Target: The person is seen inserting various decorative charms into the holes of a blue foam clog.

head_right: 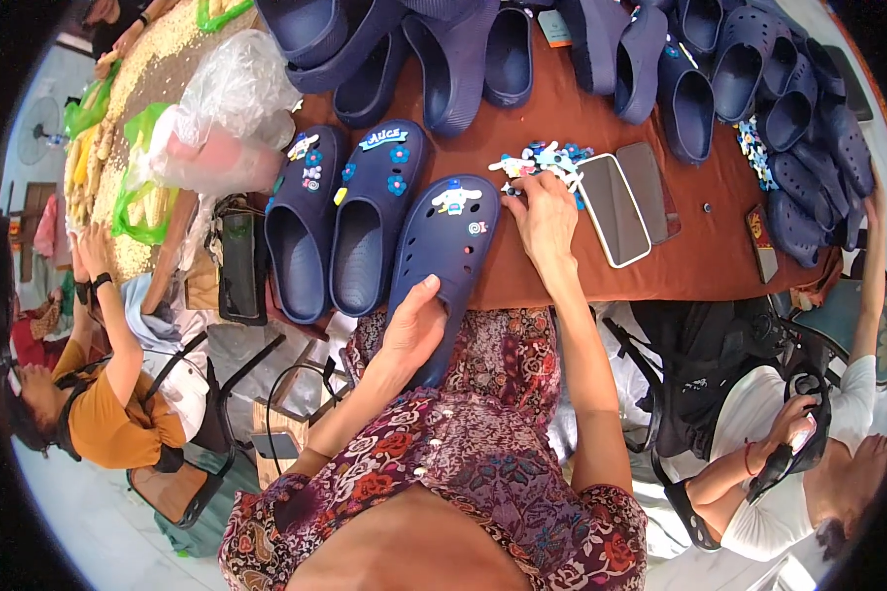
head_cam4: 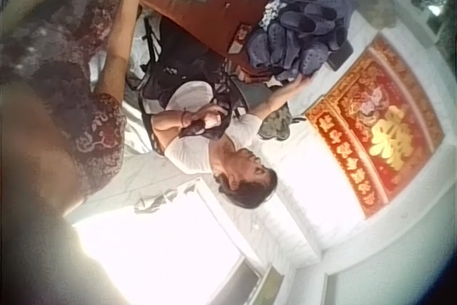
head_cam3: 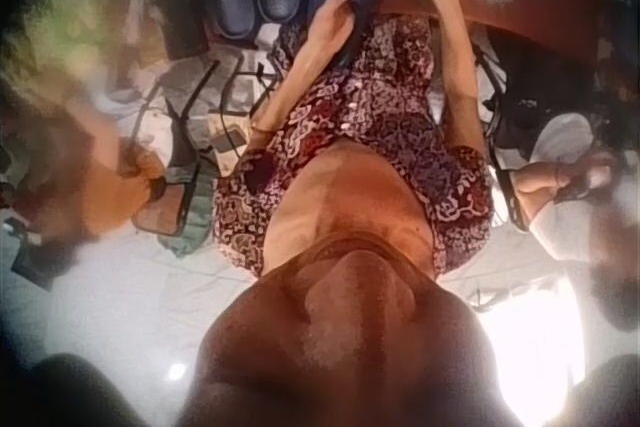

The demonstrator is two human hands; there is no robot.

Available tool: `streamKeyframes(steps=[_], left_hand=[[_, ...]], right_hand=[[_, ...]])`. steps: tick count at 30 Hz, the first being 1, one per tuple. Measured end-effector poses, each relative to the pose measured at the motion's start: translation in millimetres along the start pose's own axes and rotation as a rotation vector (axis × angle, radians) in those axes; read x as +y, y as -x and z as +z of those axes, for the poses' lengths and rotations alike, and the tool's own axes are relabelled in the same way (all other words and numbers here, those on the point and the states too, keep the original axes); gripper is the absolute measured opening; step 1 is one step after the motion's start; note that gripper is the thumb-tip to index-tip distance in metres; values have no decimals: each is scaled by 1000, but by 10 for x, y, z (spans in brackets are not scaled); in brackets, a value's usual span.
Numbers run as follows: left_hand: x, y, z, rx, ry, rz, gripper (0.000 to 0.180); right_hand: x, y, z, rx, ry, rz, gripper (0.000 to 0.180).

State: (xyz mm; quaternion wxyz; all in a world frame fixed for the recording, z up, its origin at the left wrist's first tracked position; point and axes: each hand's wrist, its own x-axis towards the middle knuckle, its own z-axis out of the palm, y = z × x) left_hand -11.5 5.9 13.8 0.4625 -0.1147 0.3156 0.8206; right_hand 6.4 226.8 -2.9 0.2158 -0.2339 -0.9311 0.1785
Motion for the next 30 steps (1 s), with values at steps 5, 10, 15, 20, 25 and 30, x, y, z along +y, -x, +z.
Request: streamKeyframes(steps=[5,10,15,20,25,30], left_hand=[[-2,17,-22,-2,-31,-36,52],[-27,47,-2,28,-133,4,47],[-41,55,5,34,-183,36,43],[-31,55,37,27,-184,12,38],[-56,82,83,45,-258,109,35],[-52,98,64,34,-265,91,35]], right_hand=[[-33,19,-48,-6,11,11,15],[-283,188,-368,-61,-493,214,15],[-364,518,-474,-411,-1042,360,17],[-411,651,-411,-488,-1184,420,14],[-343,606,-345,-494,-1187,450,10],[-326,508,-370,-568,-1248,443,10]])
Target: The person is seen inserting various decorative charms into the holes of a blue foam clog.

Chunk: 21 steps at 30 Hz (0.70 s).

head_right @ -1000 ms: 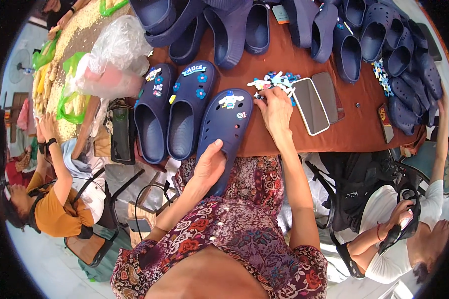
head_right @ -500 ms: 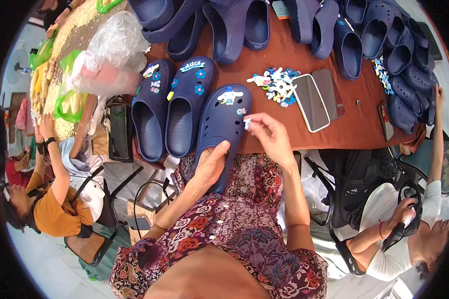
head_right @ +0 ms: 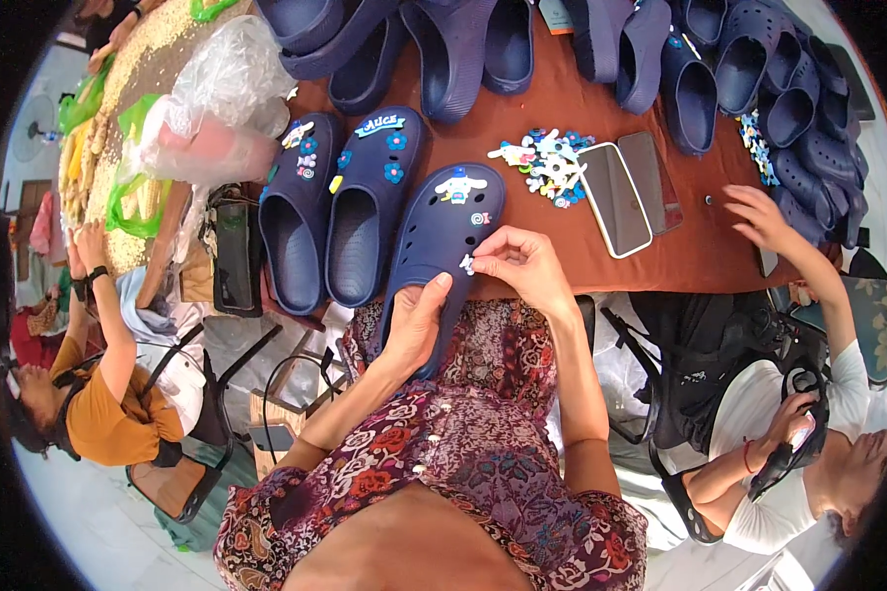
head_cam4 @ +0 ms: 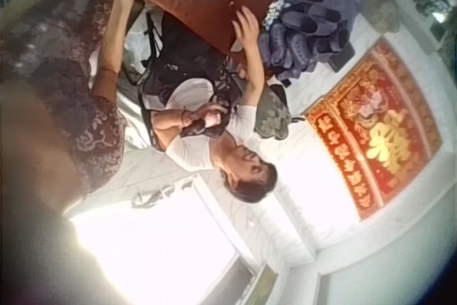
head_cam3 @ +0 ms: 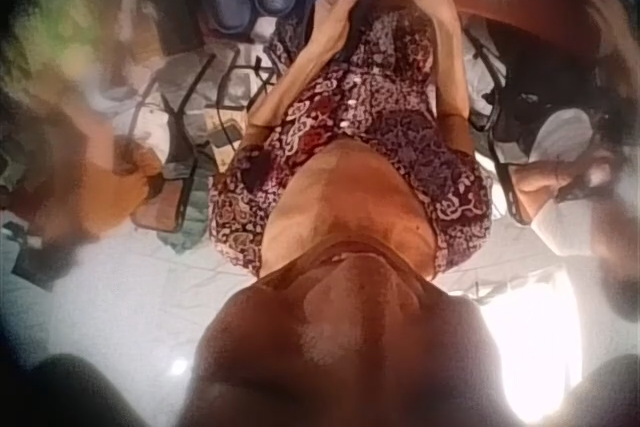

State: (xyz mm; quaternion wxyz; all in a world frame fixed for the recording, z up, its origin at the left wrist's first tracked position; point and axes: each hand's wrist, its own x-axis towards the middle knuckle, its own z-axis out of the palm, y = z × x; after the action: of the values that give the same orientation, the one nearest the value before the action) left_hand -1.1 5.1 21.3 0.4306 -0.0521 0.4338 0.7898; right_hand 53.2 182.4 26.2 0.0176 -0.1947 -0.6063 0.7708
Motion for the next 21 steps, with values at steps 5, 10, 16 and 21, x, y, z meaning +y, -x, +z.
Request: streamKeyframes(steps=[5,10,16,21], left_hand=[[22,4,19,-20,-10,20,36],[56,-16,19,-37,-4,6,36],[103,-41,107,-12,103,-14,39],[55,-45,87,-20,194,-26,47]], right_hand=[[-132,-69,29,0,107,27,7],[-114,-36,98,28,238,14,6],[80,96,314,206,128,-233,14],[183,76,251,235,78,-262,18]])
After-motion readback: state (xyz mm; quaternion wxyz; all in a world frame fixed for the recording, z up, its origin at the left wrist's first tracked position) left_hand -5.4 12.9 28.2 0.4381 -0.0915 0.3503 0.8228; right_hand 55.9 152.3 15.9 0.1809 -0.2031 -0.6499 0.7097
